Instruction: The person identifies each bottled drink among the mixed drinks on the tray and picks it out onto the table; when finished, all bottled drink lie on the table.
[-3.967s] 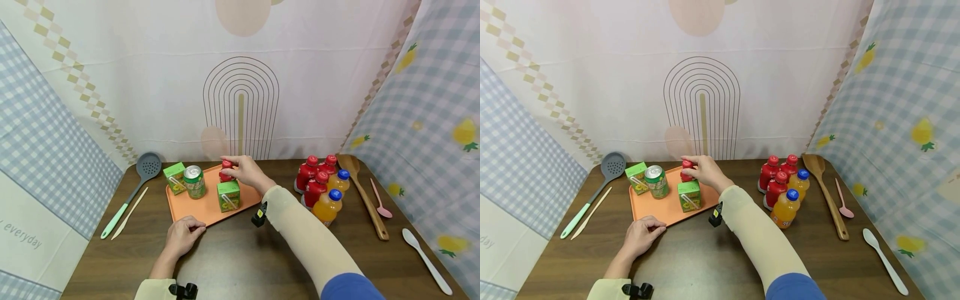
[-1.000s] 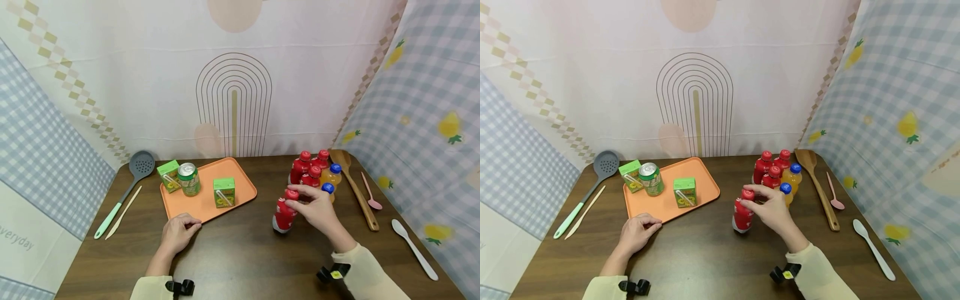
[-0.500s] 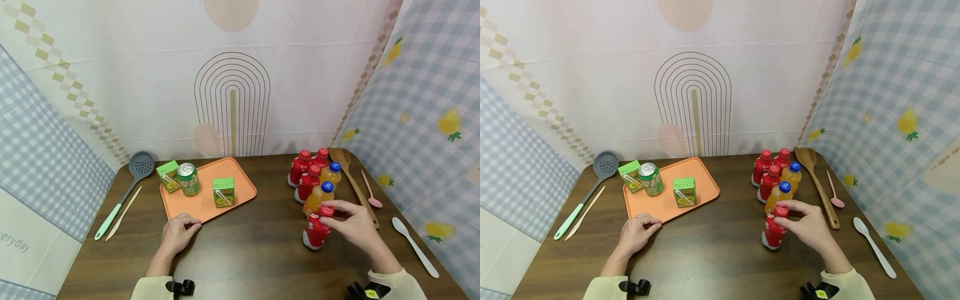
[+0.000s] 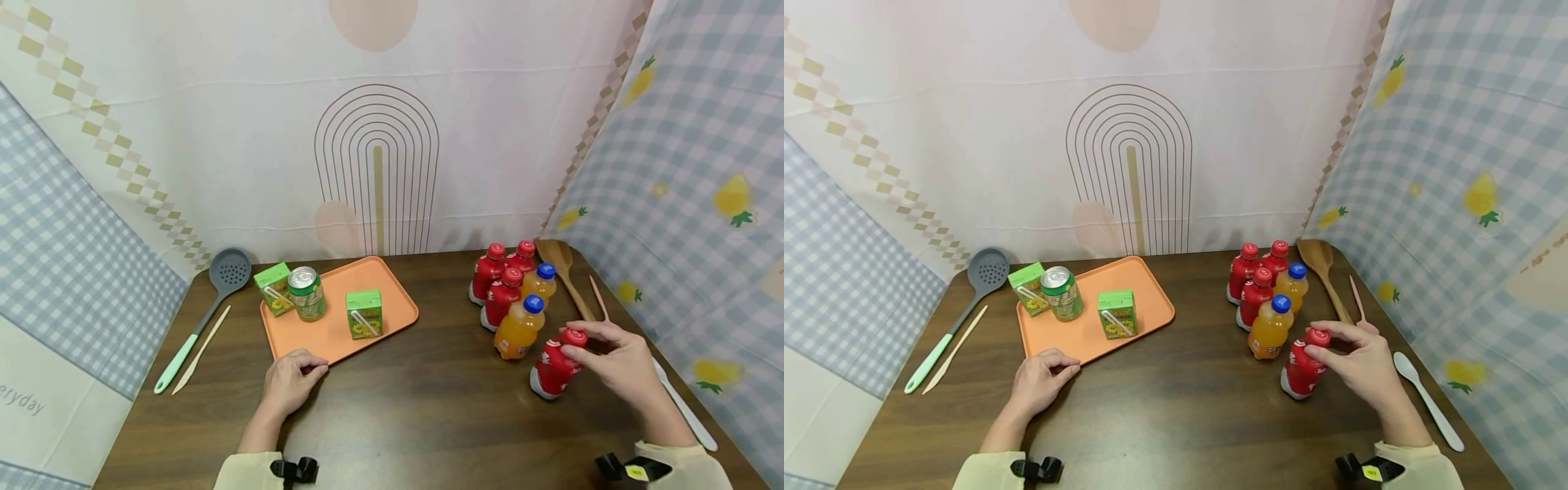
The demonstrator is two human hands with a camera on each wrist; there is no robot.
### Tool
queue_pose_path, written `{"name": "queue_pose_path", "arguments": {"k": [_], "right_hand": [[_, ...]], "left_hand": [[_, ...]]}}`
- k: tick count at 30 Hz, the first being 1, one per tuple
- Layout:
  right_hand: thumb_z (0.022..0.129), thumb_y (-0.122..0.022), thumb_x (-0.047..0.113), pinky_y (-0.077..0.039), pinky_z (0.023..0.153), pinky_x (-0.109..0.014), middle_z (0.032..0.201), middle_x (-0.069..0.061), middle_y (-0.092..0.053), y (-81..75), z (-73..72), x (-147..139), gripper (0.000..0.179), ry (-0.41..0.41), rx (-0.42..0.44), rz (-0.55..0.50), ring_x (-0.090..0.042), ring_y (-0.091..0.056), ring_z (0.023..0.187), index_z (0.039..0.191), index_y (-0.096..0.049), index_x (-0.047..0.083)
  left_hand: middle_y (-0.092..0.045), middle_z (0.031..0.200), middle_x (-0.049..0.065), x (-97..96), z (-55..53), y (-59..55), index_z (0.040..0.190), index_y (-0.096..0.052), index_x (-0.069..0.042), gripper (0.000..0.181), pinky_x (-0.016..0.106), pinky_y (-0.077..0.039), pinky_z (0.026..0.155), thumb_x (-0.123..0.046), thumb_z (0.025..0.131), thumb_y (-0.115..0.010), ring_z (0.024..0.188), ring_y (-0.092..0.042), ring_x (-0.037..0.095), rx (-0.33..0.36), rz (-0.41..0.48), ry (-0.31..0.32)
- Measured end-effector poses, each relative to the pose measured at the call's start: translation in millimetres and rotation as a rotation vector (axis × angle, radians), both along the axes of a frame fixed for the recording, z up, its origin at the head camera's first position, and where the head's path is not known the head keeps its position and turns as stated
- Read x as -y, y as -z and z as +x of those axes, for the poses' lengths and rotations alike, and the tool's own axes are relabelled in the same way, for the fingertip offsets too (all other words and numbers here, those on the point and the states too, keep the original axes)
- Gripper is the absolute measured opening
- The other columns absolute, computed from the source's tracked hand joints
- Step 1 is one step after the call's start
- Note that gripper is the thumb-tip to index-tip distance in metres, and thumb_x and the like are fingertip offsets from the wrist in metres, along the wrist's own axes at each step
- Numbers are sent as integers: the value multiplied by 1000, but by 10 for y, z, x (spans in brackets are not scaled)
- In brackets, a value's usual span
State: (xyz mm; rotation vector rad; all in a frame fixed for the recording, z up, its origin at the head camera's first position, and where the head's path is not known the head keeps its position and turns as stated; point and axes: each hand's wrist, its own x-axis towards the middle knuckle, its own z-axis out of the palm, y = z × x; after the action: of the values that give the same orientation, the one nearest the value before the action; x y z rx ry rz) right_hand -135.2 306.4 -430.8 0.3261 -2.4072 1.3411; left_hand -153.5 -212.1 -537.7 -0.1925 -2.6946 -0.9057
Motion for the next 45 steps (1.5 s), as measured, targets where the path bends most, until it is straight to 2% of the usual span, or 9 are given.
{"name": "queue_pose_path", "arguments": {"k": [3, 10, 18, 26, 31, 37, 45], "right_hand": [[78, -76, -4, -51, 59, -18, 91, 13, -70, 25, -48, -50, 31, 17, 20, -28, -7, -63, 74, 107, -68, -5], [79, -79, 8, -50, 59, -18, 93, 10, -70, 275, -289, -250, 35, 54, 33, 0, -9, -62, 76, 112, -69, 4], [80, -78, 8, -49, 62, -15, 95, 11, -70, 261, -409, -251, 35, 75, 27, 0, -7, -61, 77, 114, -69, 5], [82, -75, 0, -49, 64, -13, 96, 12, -69, 76, -384, -97, 33, 49, -27, -11, -7, -63, 78, 113, -66, -5], [81, -74, -1, -49, 65, -12, 96, 14, -68, 47, -403, -67, 33, 56, -47, -13, -4, -63, 79, 113, -65, -6], [81, -75, -1, -48, 66, -12, 95, 12, -69, 94, -454, -98, 34, 67, -55, -26, -7, -62, 78, 114, -66, -4], [80, -76, 4, -48, 66, -12, 95, 16, -68, 311, -625, -238, 38, 87, -45, -24, -7, -62, 79, 117, -67, 2]], "left_hand": [[-61, 76, -24, 3, 2, 7, 79, -76, -27, 8, 30, -45, 66, -21, 78, -81, 72, -58, 2, -5, -2, 0], [-61, 76, -23, -2, -1, 6, 78, -76, -26, 6, 29, -45, 66, -23, 79, -81, 71, -58, 2, -2, 4, 1], [-61, 75, -23, -8, -3, -8, 78, -77, -25, 4, 29, -44, 65, -24, 79, -81, 71, -58, 2, -5, 7, 1], [-62, 76, -22, -6, 4, -16, 78, -76, -28, 8, 28, -45, 65, -22, 78, -81, 71, -59, 3, -22, -11, 1], [-62, 76, -22, -6, 2, -13, 78, -76, -27, 7, 29, -44, 65, -22, 79, -80, 71, -58, 3, -19, -12, 1], [-61, 75, -22, -12, -7, -14, 78, -76, -26, 6, 29, -44, 65, -23, 79, -81, 71, -58, 3, -15, -10, 5], [-61, 76, -22, -3, -9, -17, 78, -76, -26, 5, 29, -44, 64, -24, 79, -80, 70, -58, 3, -13, -11, 6]]}}
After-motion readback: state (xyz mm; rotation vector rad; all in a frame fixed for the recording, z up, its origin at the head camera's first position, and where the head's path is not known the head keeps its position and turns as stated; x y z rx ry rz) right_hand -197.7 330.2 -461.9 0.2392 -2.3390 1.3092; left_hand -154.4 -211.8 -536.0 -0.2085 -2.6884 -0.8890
